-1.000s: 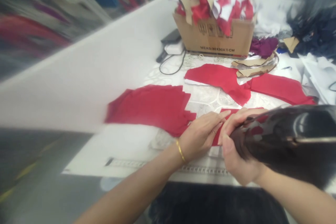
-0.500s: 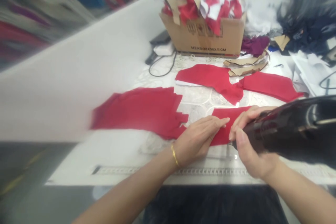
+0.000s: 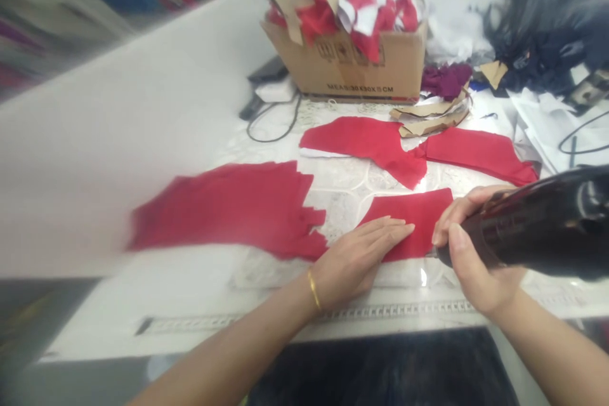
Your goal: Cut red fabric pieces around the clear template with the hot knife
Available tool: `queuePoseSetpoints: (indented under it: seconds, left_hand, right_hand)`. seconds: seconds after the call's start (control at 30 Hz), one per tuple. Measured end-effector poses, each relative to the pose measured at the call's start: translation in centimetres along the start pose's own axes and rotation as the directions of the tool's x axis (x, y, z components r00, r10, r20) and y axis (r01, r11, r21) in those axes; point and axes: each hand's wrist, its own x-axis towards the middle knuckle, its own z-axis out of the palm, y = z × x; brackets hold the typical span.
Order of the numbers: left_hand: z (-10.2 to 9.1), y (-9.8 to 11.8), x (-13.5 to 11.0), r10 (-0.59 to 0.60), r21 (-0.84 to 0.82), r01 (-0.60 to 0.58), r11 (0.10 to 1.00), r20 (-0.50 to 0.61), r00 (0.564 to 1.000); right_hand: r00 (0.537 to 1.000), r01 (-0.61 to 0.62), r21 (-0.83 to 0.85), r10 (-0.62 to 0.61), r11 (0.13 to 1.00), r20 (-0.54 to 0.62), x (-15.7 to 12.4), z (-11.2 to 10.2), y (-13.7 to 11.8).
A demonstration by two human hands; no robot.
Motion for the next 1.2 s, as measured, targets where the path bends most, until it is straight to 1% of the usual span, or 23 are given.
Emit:
queuePoseSetpoints:
  seconds: [0.13,0.23,0.3,0.4,0.5,0.6,0.8,0.9,1.0,1.1,1.2]
  left_hand:
    - [-0.1,0.1,0.2,0.009,0.014,-0.008,1.000,-0.022,1.000]
    - [-0.2,0.1,0.1,0.007,0.018,-0.007,1.000,-0.028,1.000]
    - [-0.3,0.1,0.1,0.008,0.017,-0.007,1.000,-0.034,0.999]
    - [-0.4,0.1,0.2,0.022,0.022,-0.021,1.000,-0.049,0.999]
    - [-0.4,0.1,0.3,0.035,0.025,-0.034,0.999,-0.033,0.999]
    - [-0.1,0.0,0.3,0.031,0.022,-0.031,0.999,-0.005,1.000]
    - [0.0,-0.1,0.2,0.031,0.035,-0.032,0.999,0.027,0.999]
    - [-0.1,0.6,0.4,0.068,0.011,-0.068,0.998,0.064,0.996]
    - [0.2,1.4,1.2,0.108,-0.050,-0.101,0.994,0.162,0.981]
    - [1.2,1.9,2.3,0.157,-0.098,-0.137,0.986,0.247,0.956]
    - [2.5,1.8,3.5,0.196,-0.123,-0.167,0.978,0.280,0.940]
  right_hand:
    - [1.000,0.008,-0.004,-0.008,1.000,-0.003,-0.2,-0.1,-0.1]
    - [1.000,-0.006,-0.003,0.006,1.000,-0.003,-0.3,-0.6,-0.5]
    - [0.999,-0.022,-0.019,0.021,1.000,-0.031,-0.3,-1.2,-0.8]
    - [0.997,-0.002,-0.072,-0.004,0.997,-0.083,-0.2,-2.1,-1.4]
    - [0.993,0.026,-0.114,-0.040,0.993,-0.114,-0.1,-2.7,-1.5]
    - [0.991,0.022,-0.135,-0.039,0.991,-0.126,-0.1,-2.9,-1.3]
    - [0.992,0.052,-0.153,-0.069,0.987,-0.103,-0.2,-3.2,-1.1]
    - [0.992,0.043,-0.135,-0.058,0.990,-0.110,-0.3,-3.6,-1.4]
    - [0.988,0.029,-0.131,-0.048,0.991,-0.144,-0.4,-4.2,-1.8]
    - [0.983,0.029,-0.158,-0.057,0.987,-0.176,-0.5,-4.8,-2.1]
    - [0.978,0.034,-0.187,-0.071,0.982,-0.195,-0.6,-5.5,-2.3]
